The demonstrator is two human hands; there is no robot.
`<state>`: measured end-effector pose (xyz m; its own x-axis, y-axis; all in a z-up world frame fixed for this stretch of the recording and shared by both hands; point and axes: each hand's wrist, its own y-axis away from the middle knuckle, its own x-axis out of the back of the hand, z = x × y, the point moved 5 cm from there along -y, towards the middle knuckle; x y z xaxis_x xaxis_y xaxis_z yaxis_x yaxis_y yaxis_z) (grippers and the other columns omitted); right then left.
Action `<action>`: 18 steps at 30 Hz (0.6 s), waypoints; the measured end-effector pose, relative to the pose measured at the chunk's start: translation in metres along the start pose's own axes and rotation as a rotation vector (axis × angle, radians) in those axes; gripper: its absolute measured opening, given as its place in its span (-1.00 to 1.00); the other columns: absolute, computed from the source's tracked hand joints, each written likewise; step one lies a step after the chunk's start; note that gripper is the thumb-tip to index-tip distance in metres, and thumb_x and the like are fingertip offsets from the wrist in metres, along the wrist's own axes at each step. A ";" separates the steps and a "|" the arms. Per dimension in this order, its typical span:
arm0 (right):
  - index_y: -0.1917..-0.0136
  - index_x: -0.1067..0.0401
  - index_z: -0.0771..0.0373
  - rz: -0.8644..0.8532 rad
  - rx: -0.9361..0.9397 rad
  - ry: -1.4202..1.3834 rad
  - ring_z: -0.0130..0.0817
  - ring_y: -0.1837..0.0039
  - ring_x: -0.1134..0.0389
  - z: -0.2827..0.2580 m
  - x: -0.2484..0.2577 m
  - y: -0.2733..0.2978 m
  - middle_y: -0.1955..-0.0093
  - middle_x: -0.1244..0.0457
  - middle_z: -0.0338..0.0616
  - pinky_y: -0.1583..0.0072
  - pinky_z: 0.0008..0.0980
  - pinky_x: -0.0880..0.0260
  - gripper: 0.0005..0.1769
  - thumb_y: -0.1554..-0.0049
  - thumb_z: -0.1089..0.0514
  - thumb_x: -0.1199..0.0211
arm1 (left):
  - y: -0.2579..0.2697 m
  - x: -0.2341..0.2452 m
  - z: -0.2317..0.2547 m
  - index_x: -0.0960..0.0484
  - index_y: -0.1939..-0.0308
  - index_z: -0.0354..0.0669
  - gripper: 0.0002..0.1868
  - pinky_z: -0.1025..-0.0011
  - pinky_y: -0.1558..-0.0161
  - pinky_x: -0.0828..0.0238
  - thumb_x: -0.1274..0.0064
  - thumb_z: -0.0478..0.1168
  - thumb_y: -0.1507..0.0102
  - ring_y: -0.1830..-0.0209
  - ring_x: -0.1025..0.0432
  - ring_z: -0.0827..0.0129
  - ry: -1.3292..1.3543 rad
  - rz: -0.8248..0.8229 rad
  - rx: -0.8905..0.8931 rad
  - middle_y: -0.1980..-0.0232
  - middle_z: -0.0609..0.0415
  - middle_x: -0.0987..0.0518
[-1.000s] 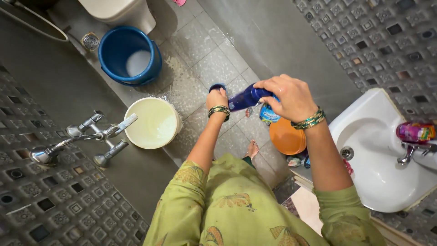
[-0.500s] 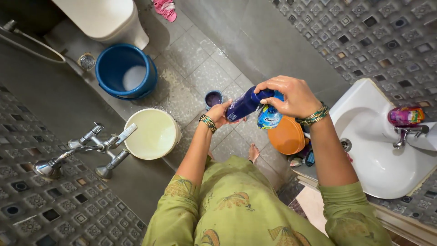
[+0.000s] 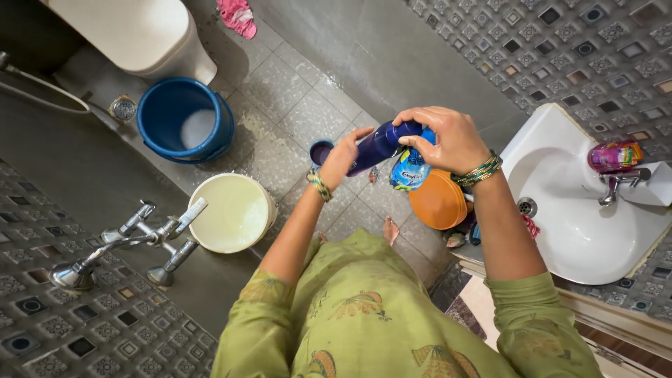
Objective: The person cleans a bathroom sink and the surrounding area. They use a cloth to wipe the sink basin and faucet, apply various cleaning liquids from bottles, and scrub the surfaces before rinsing them with water from a small bucket.
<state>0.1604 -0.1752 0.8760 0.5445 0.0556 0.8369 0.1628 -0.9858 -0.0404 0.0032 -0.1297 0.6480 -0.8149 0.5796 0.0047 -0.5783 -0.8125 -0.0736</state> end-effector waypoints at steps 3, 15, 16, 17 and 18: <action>-0.12 -0.52 0.14 0.031 0.036 -0.044 -0.19 -0.04 -0.46 0.000 0.007 -0.001 -0.05 -0.42 -0.13 -0.05 -0.30 -0.44 -0.68 -0.09 0.11 -0.41 | 0.011 0.001 0.065 -0.40 -0.35 -0.26 -0.31 0.24 -0.19 -0.42 -0.19 -0.07 -0.19 -0.16 -0.50 0.05 -0.276 -0.003 -0.277 -0.16 -0.23 -0.59; 0.09 -0.50 0.27 0.247 -0.038 0.043 -0.22 0.12 -0.41 0.037 0.019 -0.008 0.15 -0.37 -0.05 0.06 -0.30 -0.38 -0.62 -0.09 -0.06 -0.51 | 0.016 0.023 0.077 -0.63 -0.10 -0.19 -0.37 0.24 -0.30 -0.43 -0.45 -0.11 0.00 -0.17 -0.52 0.07 -0.030 -0.059 -0.060 -0.14 -0.12 -0.60; 0.12 -0.48 0.28 0.269 0.032 0.090 -0.16 0.11 -0.40 0.034 0.016 -0.010 0.16 -0.36 -0.05 0.05 -0.27 -0.38 -0.61 -0.10 -0.06 -0.50 | 0.016 0.021 0.090 -0.68 -0.07 -0.17 -0.35 0.13 -0.32 -0.29 -0.50 -0.09 0.07 -0.28 -0.36 -0.08 -0.181 -0.097 -0.193 -0.26 -0.23 -0.45; 0.15 -0.46 0.29 0.287 0.103 0.131 -0.11 0.10 -0.39 0.030 0.010 -0.012 0.17 -0.35 -0.04 0.04 -0.24 -0.38 -0.60 -0.11 -0.07 -0.49 | 0.018 0.020 0.102 -0.73 -0.03 -0.17 -0.32 0.03 -0.34 -0.14 -0.55 -0.07 0.14 -0.38 -0.21 -0.22 -0.332 -0.135 -0.322 -0.38 -0.33 -0.30; 0.17 -0.45 0.29 0.263 0.103 0.122 -0.09 0.11 -0.38 0.028 0.004 -0.015 0.19 -0.34 -0.05 0.05 -0.22 -0.37 -0.62 -0.14 -0.06 -0.47 | 0.019 0.016 0.112 -0.78 0.01 -0.16 -0.29 -0.07 -0.36 0.01 -0.60 -0.05 0.21 -0.49 -0.05 -0.35 -0.483 -0.175 -0.449 -0.50 -0.43 -0.15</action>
<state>0.1832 -0.1553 0.8645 0.4772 -0.2247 0.8496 0.1158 -0.9423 -0.3142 -0.0256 -0.1429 0.7589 -0.6970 0.5223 0.4913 -0.7161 -0.5439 -0.4376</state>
